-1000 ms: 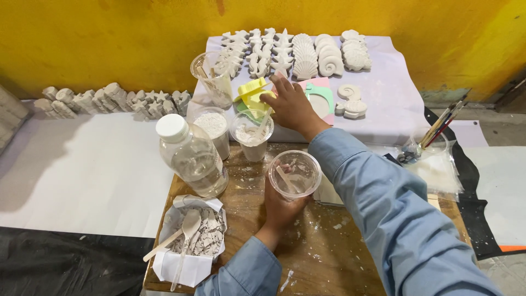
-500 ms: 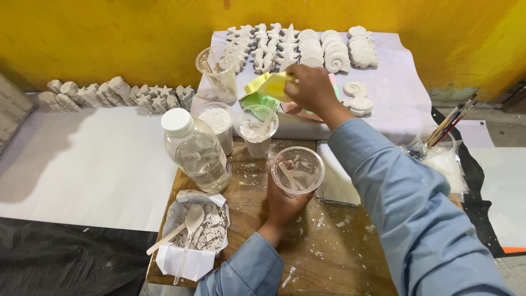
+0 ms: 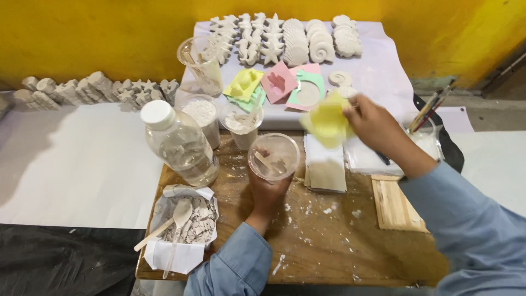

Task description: Prepare a mixture and spoon it into a silicone mold

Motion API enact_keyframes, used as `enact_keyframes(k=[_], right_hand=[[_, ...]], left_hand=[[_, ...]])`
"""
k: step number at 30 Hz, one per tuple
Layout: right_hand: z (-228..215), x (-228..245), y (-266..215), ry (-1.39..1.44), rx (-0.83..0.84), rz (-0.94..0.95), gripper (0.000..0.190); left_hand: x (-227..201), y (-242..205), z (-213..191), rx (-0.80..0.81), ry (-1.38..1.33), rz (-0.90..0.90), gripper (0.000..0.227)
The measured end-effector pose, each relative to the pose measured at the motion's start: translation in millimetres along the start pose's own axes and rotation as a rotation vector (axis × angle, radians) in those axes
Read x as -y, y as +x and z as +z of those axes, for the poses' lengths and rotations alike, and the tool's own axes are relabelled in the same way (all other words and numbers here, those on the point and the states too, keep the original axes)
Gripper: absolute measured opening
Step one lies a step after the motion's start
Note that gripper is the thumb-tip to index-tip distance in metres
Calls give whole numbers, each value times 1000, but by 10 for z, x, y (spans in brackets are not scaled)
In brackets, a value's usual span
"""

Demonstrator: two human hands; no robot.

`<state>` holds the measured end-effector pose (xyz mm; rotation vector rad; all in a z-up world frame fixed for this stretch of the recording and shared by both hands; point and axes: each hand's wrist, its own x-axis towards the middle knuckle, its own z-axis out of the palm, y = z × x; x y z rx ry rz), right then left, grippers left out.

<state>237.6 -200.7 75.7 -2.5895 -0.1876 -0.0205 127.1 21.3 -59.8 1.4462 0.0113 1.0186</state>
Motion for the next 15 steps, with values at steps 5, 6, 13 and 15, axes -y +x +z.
enact_keyframes(k=[5, 6, 13, 15], right_hand=[[199, -201, -972, -75, 372, -7, 39], [325, -338, -1094, 15, 471, -79, 34], [556, -125, -1455, 270, 556, 72, 25], [597, -103, -1443, 303, 521, 112, 27]], left_hand=[[81, 0, -19, 27, -24, -45, 89], [70, 5, -27, 16, -23, -65, 93], [273, -30, -51, 47, -24, -184, 87], [311, -33, -60, 68, 33, -170, 87]])
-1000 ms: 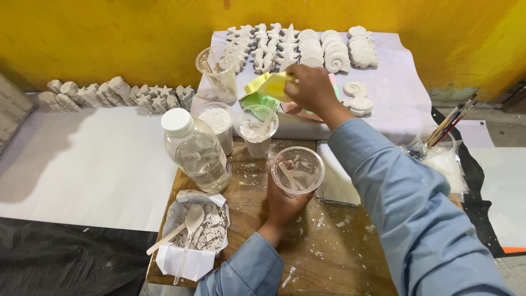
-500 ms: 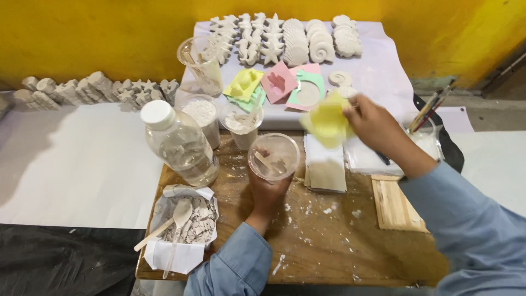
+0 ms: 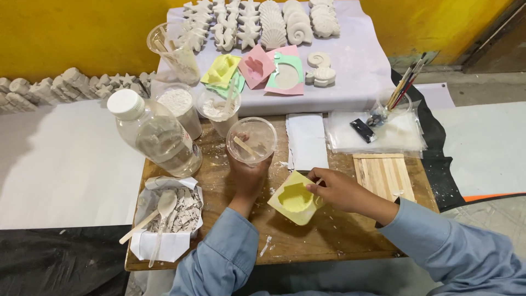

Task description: Prepare a mixture and spoon it into a silicone mold

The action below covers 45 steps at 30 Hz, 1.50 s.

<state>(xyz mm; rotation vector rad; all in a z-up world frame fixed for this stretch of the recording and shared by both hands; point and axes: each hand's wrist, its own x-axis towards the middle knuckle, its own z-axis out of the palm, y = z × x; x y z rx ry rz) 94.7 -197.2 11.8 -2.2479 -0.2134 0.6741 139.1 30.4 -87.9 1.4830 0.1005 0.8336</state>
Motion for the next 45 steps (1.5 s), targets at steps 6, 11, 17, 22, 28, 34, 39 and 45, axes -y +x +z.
enact_keyframes(k=[6, 11, 17, 22, 28, 34, 39, 45], right_hand=[[-29, 28, -63, 51, -42, 6, 21], [26, 20, -103, 58, 21, 30, 21], [-317, 750, -141, -501, 81, 43, 35], [-920, 1251, 575, -615, -404, -355, 36], [-951, 2522, 2113, -407, -388, -734, 29], [-415, 3134, 3363, -653, -330, -893, 50], [-321, 3067, 3874, -655, -485, -975, 16], [-763, 3103, 3011, -306, -590, -949, 15]], left_hand=[[-153, 32, 14, 13, -10, -17, 90], [-263, 23, 39, 18, -3, -78, 92], [-319, 2, 19, 21, 33, -109, 94], [-495, 67, -50, 150, 161, -364, 103], [-167, -38, -15, 206, 7, 56, 106], [128, -154, 127, 54, -47, 80, 121], [1, -143, 91, 108, 96, 146, 108], [-280, -57, 13, 169, 93, 155, 99]])
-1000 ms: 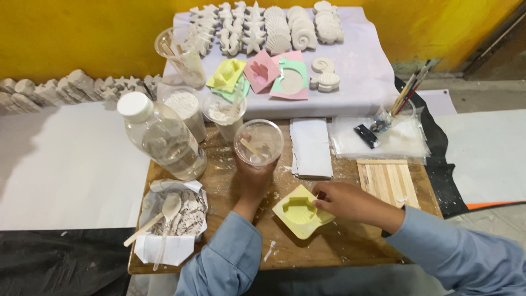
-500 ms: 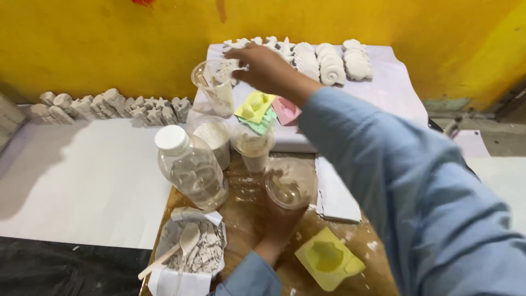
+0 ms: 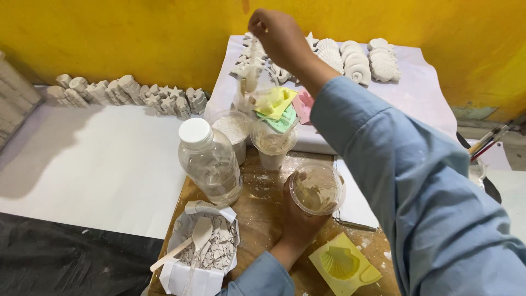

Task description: Prepare a mixture and spoon it into a silicone mold

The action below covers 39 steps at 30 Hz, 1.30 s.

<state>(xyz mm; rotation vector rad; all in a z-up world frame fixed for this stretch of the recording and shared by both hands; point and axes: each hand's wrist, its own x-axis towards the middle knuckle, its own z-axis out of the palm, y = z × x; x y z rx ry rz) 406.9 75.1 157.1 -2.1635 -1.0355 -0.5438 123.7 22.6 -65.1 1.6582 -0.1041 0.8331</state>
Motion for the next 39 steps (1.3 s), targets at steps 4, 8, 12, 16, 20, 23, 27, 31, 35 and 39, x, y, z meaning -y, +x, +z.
enact_keyframes(k=[4, 8, 12, 16, 20, 23, 27, 31, 35, 39], right_hand=[[-49, -198, -21, 9, -55, 26, 12], [-18, -106, -104, 212, -86, 89, 9], [124, -58, -103, 214, -110, 100, 9], [187, -12, -52, 285, -92, 170, 12], [259, 11, -49, 256, -32, 190, 6], [289, -26, -29, 275, -25, 189, 8], [263, -111, 38, 285, -90, 162, 12], [154, -110, 71, 279, -101, 209, 17], [47, -165, 39, 326, -134, 239, 26], [-338, -154, -120, 453, -230, 78, 7]], left_hand=[[30, -42, 10, 5, -51, -35, 98], [57, -41, 31, 46, -173, -133, 100], [58, -17, 22, 48, -108, -110, 98], [139, -37, 63, -7, 34, 20, 98], [126, -56, 50, -25, 126, 47, 99], [130, -44, 51, -11, 93, 14, 100], [163, -39, 49, -35, 125, 80, 97], [33, -1, 5, 2, 91, 34, 96], [-11, -7, -4, 2, -3, -92, 98], [-57, 7, -35, 7, -34, -119, 100]])
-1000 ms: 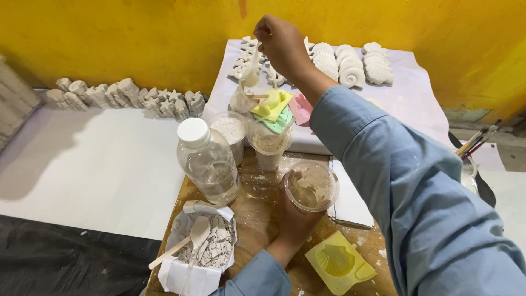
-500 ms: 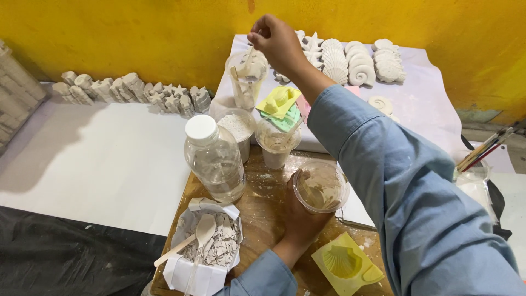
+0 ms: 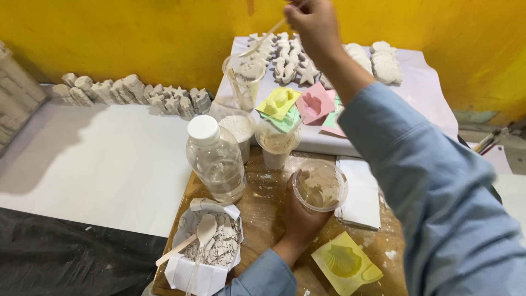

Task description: Prepare a mixture and spoon it into a silicone mold

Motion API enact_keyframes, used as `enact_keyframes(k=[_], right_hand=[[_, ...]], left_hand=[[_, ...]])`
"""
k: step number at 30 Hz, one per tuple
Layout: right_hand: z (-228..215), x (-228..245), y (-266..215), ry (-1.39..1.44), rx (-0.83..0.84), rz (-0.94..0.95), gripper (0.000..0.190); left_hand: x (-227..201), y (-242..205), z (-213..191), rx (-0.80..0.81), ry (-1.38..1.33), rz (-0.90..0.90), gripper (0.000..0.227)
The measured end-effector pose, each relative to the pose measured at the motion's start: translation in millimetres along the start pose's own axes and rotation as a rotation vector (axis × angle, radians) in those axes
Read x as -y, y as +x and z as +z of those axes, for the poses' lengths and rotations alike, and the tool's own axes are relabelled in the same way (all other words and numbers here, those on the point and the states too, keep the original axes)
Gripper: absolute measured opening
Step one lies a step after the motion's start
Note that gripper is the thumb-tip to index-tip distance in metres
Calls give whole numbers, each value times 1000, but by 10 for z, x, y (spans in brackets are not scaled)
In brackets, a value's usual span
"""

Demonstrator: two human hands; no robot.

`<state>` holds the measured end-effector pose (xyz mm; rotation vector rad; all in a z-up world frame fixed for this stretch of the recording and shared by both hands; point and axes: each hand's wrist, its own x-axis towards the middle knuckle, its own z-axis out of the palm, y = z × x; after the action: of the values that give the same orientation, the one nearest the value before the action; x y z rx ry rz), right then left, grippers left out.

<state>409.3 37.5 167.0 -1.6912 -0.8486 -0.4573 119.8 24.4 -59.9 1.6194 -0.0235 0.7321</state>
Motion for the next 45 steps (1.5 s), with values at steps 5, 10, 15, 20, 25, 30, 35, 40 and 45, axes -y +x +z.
enact_keyframes(k=[5, 10, 15, 20, 25, 30, 35, 40, 45], right_hand=[[-736, 340, -339, 274, -86, 149, 14], [-1300, 1063, -1227, 416, -17, 199, 46], [-1582, 1168, -2103, 335, 16, 341, 40], [-1819, 1029, -2672, 391, -31, 392, 44], [-2028, 1258, -2874, -55, 32, 392, 35], [-2176, 1423, -2983, -207, 329, 286, 32], [-1852, 1227, -3494, -469, 512, 195, 23], [-1754, 1017, -3966, -521, 495, 365, 24], [-1842, 1099, -4002, -552, 394, 295, 23]], left_hand=[[1, 15, -16, 20, 67, 36, 99], [37, -29, 27, 9, -108, -163, 101], [12, -29, 12, 61, -120, 46, 101], [-128, 11, -119, 182, 9, 81, 97], [-204, 53, -157, 300, 40, 84, 100], [18, -20, -152, 219, 194, 114, 108], [86, -44, -174, 194, 108, 279, 109], [139, 5, -133, 106, 16, 654, 106], [389, -9, -17, 158, 179, 633, 128]])
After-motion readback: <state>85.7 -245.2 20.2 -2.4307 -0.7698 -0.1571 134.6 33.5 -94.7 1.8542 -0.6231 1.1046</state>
